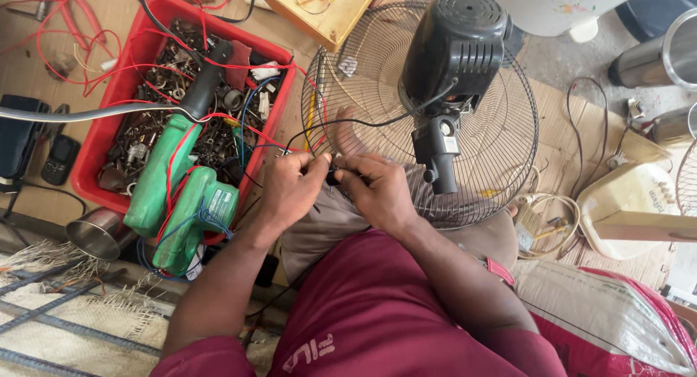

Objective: The person wraps black tape around electrical wires for a fan motor and uses pliers to strip or cut wires while sitting on the floor surrounded by tools and electronics.

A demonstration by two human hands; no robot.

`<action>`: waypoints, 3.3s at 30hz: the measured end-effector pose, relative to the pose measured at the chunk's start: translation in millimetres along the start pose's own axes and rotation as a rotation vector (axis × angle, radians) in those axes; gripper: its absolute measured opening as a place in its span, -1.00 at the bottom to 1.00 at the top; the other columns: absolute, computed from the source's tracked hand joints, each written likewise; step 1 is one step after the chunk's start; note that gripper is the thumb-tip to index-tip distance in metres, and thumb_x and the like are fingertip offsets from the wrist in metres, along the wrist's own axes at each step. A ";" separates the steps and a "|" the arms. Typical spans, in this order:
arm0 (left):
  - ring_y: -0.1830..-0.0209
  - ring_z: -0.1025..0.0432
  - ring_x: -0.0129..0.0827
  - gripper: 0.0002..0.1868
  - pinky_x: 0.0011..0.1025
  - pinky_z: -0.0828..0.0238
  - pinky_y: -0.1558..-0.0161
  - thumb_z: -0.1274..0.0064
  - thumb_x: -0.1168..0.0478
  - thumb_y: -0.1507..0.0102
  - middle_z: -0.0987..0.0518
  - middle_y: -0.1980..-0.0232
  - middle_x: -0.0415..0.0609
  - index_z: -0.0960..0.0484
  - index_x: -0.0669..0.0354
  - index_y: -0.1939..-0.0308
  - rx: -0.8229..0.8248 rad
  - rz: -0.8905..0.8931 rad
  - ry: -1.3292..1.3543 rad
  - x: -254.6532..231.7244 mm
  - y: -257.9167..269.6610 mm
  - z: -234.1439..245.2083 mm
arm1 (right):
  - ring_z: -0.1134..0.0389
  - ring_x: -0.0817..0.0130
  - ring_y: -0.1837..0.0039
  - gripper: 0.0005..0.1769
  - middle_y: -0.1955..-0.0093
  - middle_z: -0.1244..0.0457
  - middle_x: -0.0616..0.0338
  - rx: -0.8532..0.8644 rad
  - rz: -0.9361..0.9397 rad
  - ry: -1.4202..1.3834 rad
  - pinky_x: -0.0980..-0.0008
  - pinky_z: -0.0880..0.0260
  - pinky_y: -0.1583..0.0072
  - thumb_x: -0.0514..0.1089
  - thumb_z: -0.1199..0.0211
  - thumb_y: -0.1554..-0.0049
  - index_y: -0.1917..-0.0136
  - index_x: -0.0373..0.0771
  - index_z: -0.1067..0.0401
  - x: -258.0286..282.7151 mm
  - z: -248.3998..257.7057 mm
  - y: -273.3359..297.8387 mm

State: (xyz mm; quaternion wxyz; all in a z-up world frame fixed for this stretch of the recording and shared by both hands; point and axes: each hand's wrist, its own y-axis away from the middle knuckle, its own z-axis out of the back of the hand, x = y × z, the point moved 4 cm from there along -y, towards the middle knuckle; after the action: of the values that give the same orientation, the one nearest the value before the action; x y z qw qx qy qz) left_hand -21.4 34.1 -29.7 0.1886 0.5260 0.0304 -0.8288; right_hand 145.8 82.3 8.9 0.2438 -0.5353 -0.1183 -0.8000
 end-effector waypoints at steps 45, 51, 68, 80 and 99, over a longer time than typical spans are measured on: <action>0.31 -0.59 -0.23 -0.90 -0.33 -0.49 0.26 -0.20 0.34 -0.25 -0.67 0.23 0.08 -0.72 0.26 0.16 0.031 -0.266 -0.078 -26.6 -3.6 4.2 | -0.22 0.58 0.35 -0.53 0.09 -0.42 0.15 0.037 -0.074 -0.060 0.50 -0.25 0.29 -0.22 -0.44 -0.14 -0.19 -0.31 -0.23 -40.8 -6.9 31.3; 0.26 -0.63 -0.27 -0.85 -0.39 -0.50 0.24 -0.11 0.43 -0.25 -0.68 0.21 0.05 -0.69 0.28 0.11 0.063 -0.238 0.022 -21.9 -0.2 2.7 | -0.14 0.55 0.28 -0.52 0.10 -0.32 0.17 0.001 -0.362 -0.437 0.53 -0.14 0.27 -0.20 -0.44 -0.14 -0.22 -0.22 -0.25 -33.6 4.3 22.0; 0.66 -0.22 -0.67 -0.62 -0.60 -0.04 0.66 -0.11 -0.03 -0.29 -0.44 0.54 -0.25 -0.55 0.16 0.46 0.226 0.602 0.709 32.7 -4.2 -30.7 | -0.22 0.50 0.27 -0.64 0.25 -0.26 0.03 0.050 -0.383 -0.315 0.51 -0.22 0.24 -0.26 -0.48 -0.11 -0.15 -0.29 -0.46 -47.2 -8.3 42.6; 0.43 -0.54 -0.51 -0.66 -0.48 -0.45 0.36 -0.25 0.03 -0.28 -0.66 0.38 -0.07 -0.66 0.30 0.25 0.135 -0.129 0.010 -7.2 -3.6 5.4 | -0.27 0.70 0.31 -0.45 0.12 -0.40 0.18 0.017 -0.210 -0.145 0.61 -0.28 0.32 -0.28 -0.48 -0.08 -0.19 -0.31 -0.21 -44.0 -3.2 30.8; 0.27 -0.50 -0.30 -0.86 -0.36 -0.40 0.23 -0.16 0.33 -0.29 -0.60 0.25 0.01 -0.73 0.25 0.09 0.127 -0.340 0.109 -36.4 19.2 14.5 | -0.31 0.48 0.33 -0.56 -0.04 -0.40 -0.22 0.064 -0.454 -1.138 0.56 -0.33 0.26 -0.22 -0.27 -0.21 -0.27 -0.20 -0.15 -8.0 33.6 -4.5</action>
State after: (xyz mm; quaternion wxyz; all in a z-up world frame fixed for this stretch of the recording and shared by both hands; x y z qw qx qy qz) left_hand -13.7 22.9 11.8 0.0103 0.5684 0.0765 -0.8191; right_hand 172.8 103.4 15.3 -0.0180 -0.8323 -0.3649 -0.4168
